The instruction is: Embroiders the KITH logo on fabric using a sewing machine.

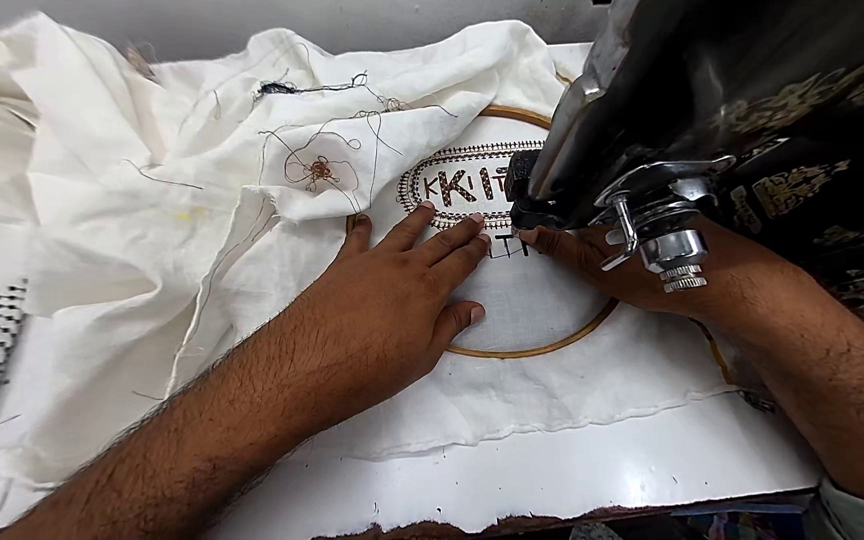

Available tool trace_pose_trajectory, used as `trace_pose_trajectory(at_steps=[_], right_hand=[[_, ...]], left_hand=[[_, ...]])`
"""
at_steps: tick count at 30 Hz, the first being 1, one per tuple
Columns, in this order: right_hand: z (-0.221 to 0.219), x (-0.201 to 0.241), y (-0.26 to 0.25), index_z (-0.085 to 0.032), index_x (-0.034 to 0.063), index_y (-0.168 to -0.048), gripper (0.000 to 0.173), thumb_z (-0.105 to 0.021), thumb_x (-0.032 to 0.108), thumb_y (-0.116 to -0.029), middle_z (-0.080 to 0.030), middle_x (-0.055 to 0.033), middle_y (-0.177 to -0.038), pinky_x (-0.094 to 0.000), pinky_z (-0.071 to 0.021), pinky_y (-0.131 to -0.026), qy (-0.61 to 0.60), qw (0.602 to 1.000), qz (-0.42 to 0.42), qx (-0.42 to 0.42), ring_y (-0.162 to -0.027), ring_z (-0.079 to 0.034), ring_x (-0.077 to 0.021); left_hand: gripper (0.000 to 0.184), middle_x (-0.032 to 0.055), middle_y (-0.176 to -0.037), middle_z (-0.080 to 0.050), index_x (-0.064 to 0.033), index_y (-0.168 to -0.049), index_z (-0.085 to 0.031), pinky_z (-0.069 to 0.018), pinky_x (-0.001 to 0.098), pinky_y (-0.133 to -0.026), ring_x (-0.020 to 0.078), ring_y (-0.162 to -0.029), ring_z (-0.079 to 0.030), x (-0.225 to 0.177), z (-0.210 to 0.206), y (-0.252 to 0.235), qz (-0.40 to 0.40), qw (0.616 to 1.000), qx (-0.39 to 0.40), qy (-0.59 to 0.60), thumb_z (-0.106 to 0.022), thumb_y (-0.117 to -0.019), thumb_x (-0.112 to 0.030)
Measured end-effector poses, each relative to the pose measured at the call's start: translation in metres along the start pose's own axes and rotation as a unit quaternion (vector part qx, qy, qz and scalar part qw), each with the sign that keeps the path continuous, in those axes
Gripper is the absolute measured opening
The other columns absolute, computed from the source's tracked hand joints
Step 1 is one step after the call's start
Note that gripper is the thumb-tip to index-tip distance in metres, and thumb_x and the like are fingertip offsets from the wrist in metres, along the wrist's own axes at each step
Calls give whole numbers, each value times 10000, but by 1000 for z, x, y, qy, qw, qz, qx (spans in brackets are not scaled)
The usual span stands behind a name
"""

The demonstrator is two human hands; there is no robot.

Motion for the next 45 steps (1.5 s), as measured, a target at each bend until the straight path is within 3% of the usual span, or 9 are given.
trace_pose_trajectory(at_steps=[7,15,20,25,38,45], right_hand=[[-7,-5,-4,-685,132,-1313,581,-384,548,-1042,-602,-196,-1421,-624,-262,-1212,5,1000,10,-20,-1433,-447,-423],[-11,-8,-5,-722,94,-1222,535,-397,483,-1053,-656,-209,-1308,-652,-302,-1168,5,998,45,-51,-1346,-525,-434],[-9,-8,-5,-714,98,-1229,494,-421,452,-1047,-668,-207,-1277,-648,-319,-1152,2,997,50,-64,-1316,-549,-428],[-3,-5,-4,-692,97,-1270,498,-437,458,-1041,-653,-208,-1315,-638,-316,-1160,-14,997,41,-64,-1340,-536,-419],[-14,-12,-6,-720,105,-1230,523,-408,486,-1051,-661,-201,-1306,-663,-278,-1177,0,998,43,-49,-1347,-525,-434],[-9,-8,-4,-705,115,-1273,548,-400,512,-1048,-627,-199,-1376,-645,-255,-1201,0,999,23,-26,-1404,-473,-432]], left_hand=[[616,-29,-1642,-399,-221,-1576,-444,-297,740,-1117,329,-1525,-341,2,-1,-2,0,1000,-8,3,-283,-1072,-535],[610,-25,-1643,-398,-219,-1575,-446,-286,743,-1117,333,-1526,-337,4,-1,-3,4,1000,-9,4,-281,-1074,-525],[612,-32,-1645,-394,-226,-1577,-443,-276,745,-1123,327,-1530,-330,4,-2,-4,6,1000,-9,4,-275,-1073,-529],[609,-29,-1644,-396,-226,-1577,-444,-288,736,-1124,323,-1531,-331,5,-2,-5,8,1000,-11,6,-273,-1074,-524],[610,-29,-1648,-388,-221,-1585,-431,-271,750,-1126,326,-1533,-326,3,-2,-3,6,1000,-10,5,-276,-1074,-518],[611,-29,-1649,-388,-219,-1580,-439,-295,740,-1118,329,-1529,-333,3,-2,-2,3,1000,-14,6,-281,-1072,-521]])
Point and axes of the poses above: each hand's wrist, its own y-axis away from the middle knuckle, its own z-axis out of the back of the hand, x = y × z, the point moved 3 cm from there along -y, towards the middle knuckle
